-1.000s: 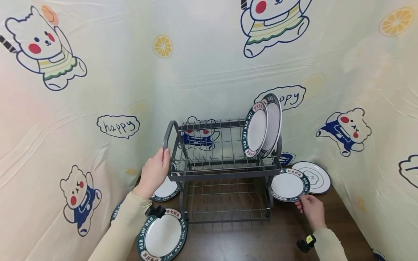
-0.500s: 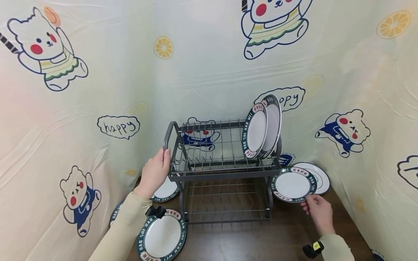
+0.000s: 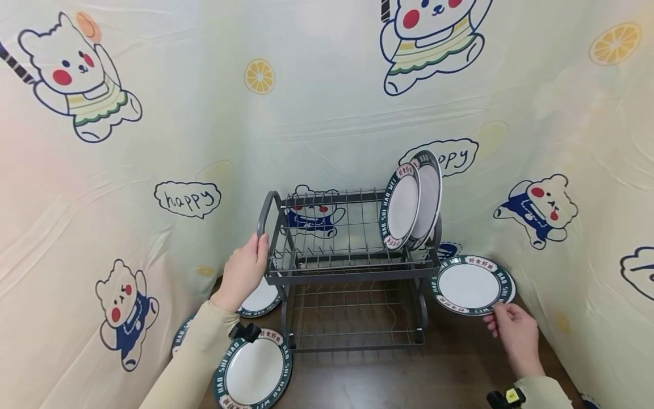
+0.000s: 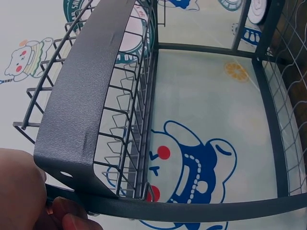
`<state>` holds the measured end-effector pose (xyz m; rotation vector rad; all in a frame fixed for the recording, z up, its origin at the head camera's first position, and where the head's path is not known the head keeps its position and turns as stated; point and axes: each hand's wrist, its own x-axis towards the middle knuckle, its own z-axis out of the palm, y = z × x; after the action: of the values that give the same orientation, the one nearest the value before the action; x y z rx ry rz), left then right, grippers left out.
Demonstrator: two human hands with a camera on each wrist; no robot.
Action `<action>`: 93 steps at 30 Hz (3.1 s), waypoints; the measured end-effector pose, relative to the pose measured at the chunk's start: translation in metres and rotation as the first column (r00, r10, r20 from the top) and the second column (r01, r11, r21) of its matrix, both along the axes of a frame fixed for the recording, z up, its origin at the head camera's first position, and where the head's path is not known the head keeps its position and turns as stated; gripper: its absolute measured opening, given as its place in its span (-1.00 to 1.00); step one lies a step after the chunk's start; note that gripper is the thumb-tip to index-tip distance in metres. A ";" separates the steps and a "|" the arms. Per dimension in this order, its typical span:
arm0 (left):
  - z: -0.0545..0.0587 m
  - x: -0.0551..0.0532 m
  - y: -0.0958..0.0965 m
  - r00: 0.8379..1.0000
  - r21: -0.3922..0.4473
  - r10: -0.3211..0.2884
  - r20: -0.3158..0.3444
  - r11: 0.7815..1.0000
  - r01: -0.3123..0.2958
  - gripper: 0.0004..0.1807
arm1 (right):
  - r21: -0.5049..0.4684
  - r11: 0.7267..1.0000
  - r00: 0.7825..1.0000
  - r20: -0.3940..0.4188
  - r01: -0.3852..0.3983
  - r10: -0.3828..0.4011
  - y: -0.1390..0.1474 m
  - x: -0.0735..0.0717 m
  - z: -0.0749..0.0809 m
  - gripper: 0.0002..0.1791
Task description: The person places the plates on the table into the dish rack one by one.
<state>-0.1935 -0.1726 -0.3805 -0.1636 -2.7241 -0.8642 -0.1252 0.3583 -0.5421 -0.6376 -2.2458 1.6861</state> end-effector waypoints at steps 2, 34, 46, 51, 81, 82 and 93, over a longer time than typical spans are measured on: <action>0.000 0.000 0.000 1.000 0.001 -0.004 0.004 1.000 0.004 -0.65 | 0.007 1.000 1.000 0.004 0.001 -0.001 0.001 0.003 0.006 -0.63; -0.001 -0.001 0.000 1.000 0.000 -0.007 0.002 1.000 0.007 -0.66 | -0.363 0.931 0.951 -0.297 -0.027 -0.089 0.002 0.027 0.099 -0.57; 0.000 -0.001 0.000 1.000 -0.002 -0.013 -0.003 1.000 0.013 -0.66 | -0.386 0.922 0.907 -0.393 -0.015 -0.150 0.002 0.031 0.128 -0.56; -0.001 -0.001 0.000 1.000 -0.006 -0.011 -0.003 1.000 0.011 -0.66 | -0.360 0.933 0.903 -0.408 -0.024 -0.134 0.003 0.035 0.139 -0.55; -0.001 -0.001 -0.001 1.000 -0.008 -0.015 -0.016 1.000 0.015 -0.65 | -0.365 0.874 0.801 -0.596 -0.321 0.046 0.003 0.042 0.192 -0.41; -0.001 -0.002 -0.001 1.000 -0.008 -0.015 -0.020 1.000 0.015 -0.65 | -0.363 0.873 0.798 -0.601 -0.326 0.048 0.003 0.043 0.193 -0.41; -0.003 -0.002 -0.002 0.999 0.006 -0.021 -0.028 1.000 0.021 -0.63 | -0.378 0.840 0.744 -0.666 -0.390 0.046 0.015 0.040 0.202 -0.48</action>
<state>-0.1959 -0.1750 -0.3838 -0.2020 -2.6985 -0.8701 -0.0854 0.3731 -0.3404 0.1592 -1.4390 2.2009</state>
